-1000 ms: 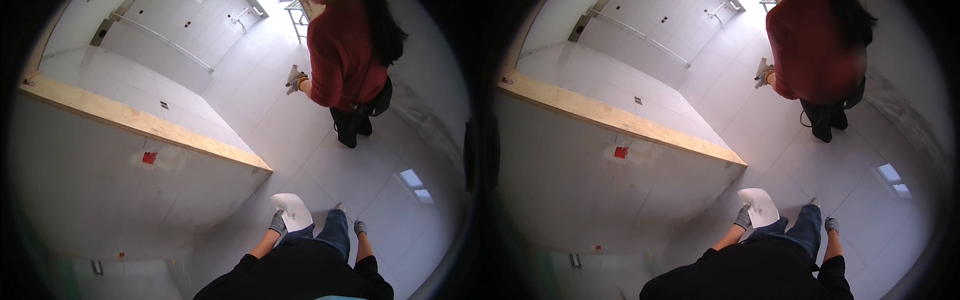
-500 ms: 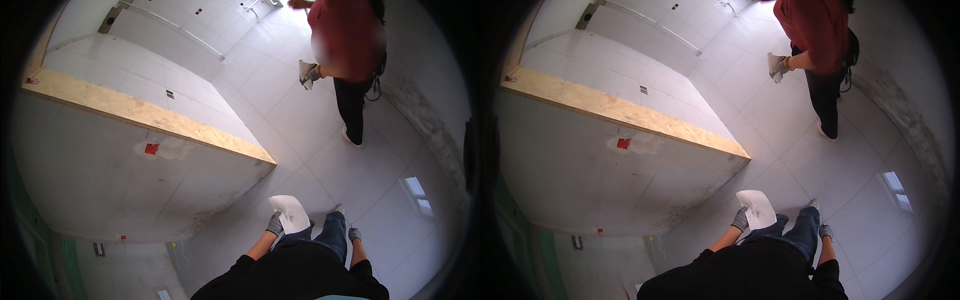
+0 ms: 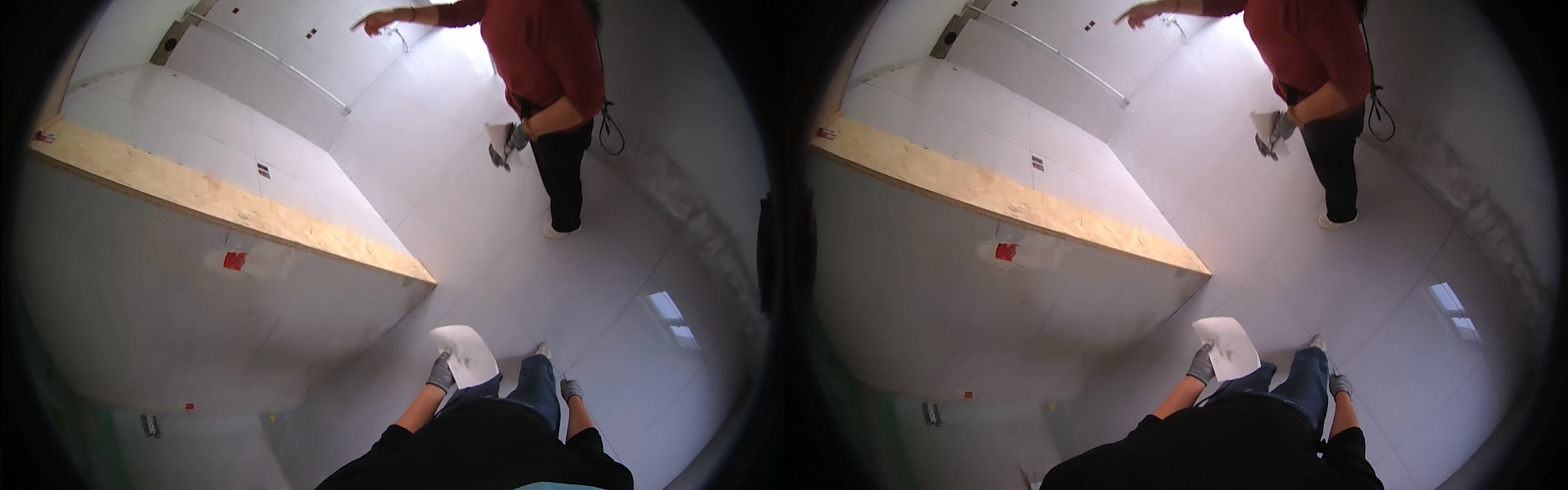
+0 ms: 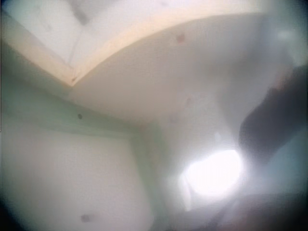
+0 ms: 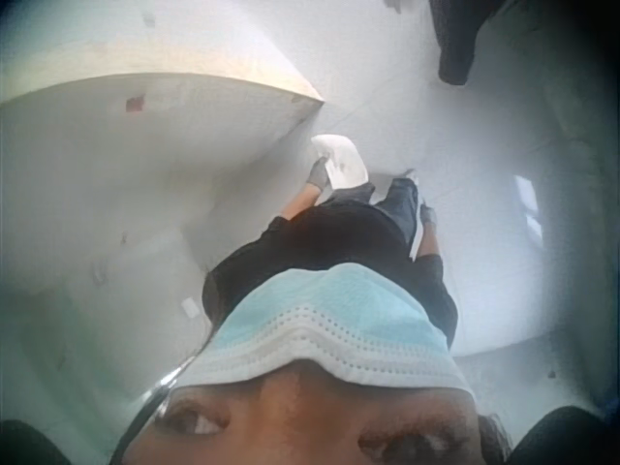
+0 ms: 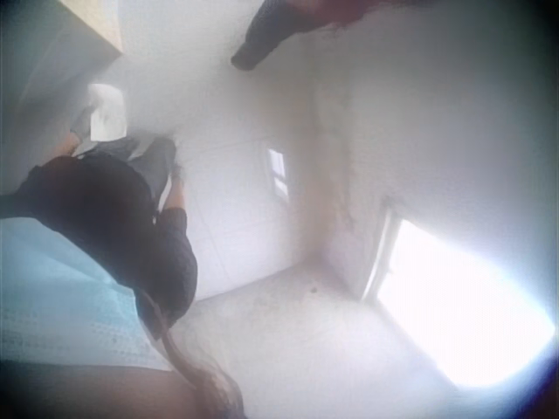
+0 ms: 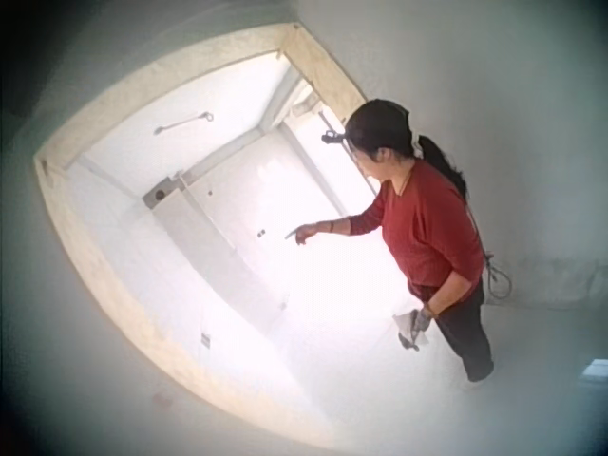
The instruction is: The person applies grout to the seams between white wall tiles using a small putty knife. They repeatedly scoop grout from a paper sheet and press it into the joints, working along a wall section near an electrical box.
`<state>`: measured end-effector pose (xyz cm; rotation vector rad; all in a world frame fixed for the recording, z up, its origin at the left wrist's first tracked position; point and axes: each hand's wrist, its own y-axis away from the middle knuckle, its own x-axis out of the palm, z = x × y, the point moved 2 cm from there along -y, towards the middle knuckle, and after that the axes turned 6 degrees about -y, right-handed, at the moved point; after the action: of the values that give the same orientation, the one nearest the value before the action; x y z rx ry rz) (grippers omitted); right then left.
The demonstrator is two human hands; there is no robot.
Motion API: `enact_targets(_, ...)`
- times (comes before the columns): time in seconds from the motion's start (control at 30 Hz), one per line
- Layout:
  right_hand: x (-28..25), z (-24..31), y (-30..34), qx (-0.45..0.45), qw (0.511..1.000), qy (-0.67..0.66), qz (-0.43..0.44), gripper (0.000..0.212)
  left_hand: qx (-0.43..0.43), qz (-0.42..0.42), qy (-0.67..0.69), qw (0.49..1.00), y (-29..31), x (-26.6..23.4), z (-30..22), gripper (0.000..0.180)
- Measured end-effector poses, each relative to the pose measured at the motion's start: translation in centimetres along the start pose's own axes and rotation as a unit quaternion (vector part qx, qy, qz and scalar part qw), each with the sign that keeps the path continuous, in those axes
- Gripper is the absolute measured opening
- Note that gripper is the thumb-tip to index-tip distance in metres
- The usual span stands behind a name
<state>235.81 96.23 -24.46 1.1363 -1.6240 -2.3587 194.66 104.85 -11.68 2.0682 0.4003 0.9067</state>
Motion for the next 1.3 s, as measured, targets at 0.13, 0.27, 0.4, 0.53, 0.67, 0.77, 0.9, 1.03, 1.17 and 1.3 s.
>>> enact_targets(0.13,-1.8,0.3,-0.5,-0.014,1.0,-0.004,0.004,0.049,0.002,-0.026,-0.009,1.0,0.0,1.4,-0.1,0.05)
enact_targets(0.27,-3.6,0.9,-0.9,-0.024,1.0,-0.016,-0.009,0.049,0.01,-0.043,-0.001,0.999,-0.2,2.8,0.0,0.051)
enact_targets(0.4,-4.2,1.0,-1.5,-0.027,0.999,-0.004,-0.021,0.049,-0.007,-0.038,0.016,0.999,-0.2,3.4,0.3,0.051)
enact_targets(0.53,-3.8,0.4,-1.9,-0.03,0.999,-0.009,-0.014,0.049,0.005,-0.018,0.003,1.0,0.0,3.9,0.5,0.051)
enact_targets(0.67,-4.0,-0.8,-2.1,-0.036,0.999,-0.011,-0.008,0.048,0.022,-0.031,-0.007,0.999,0.5,5.1,0.9,0.05)
enact_targets(0.77,-4.8,-1.9,-2.4,-0.037,0.999,-0.014,-0.008,0.047,0.033,-0.037,0.002,0.999,0.8,6.3,1.3,0.049)
enact_targets(0.9,-6.4,-3.0,-3.0,-0.028,0.999,0.011,-0.039,0.046,0.022,-0.014,0.044,0.999,0.8,7.4,1.7,0.049)
enact_targets(1.03,-7.9,-3.1,-3.4,-0.062,0.996,0.021,-0.066,0.046,0.017,-0.013,0.027,0.999,0.7,7.5,2.0,0.05)
enact_targets(1.17,-9.1,-2.1,-3.6,-0.05,0.997,0.025,-0.06,0.045,0.022,-0.01,0.032,0.999,-0.6,8.0,1.5,0.051)
enact_targets(1.3,-10.2,-0.2,-4.0,-0.004,0.999,0.016,-0.051,0.045,0.004,-0.047,0.019,0.999,-3.8,8.6,0.7,0.052)
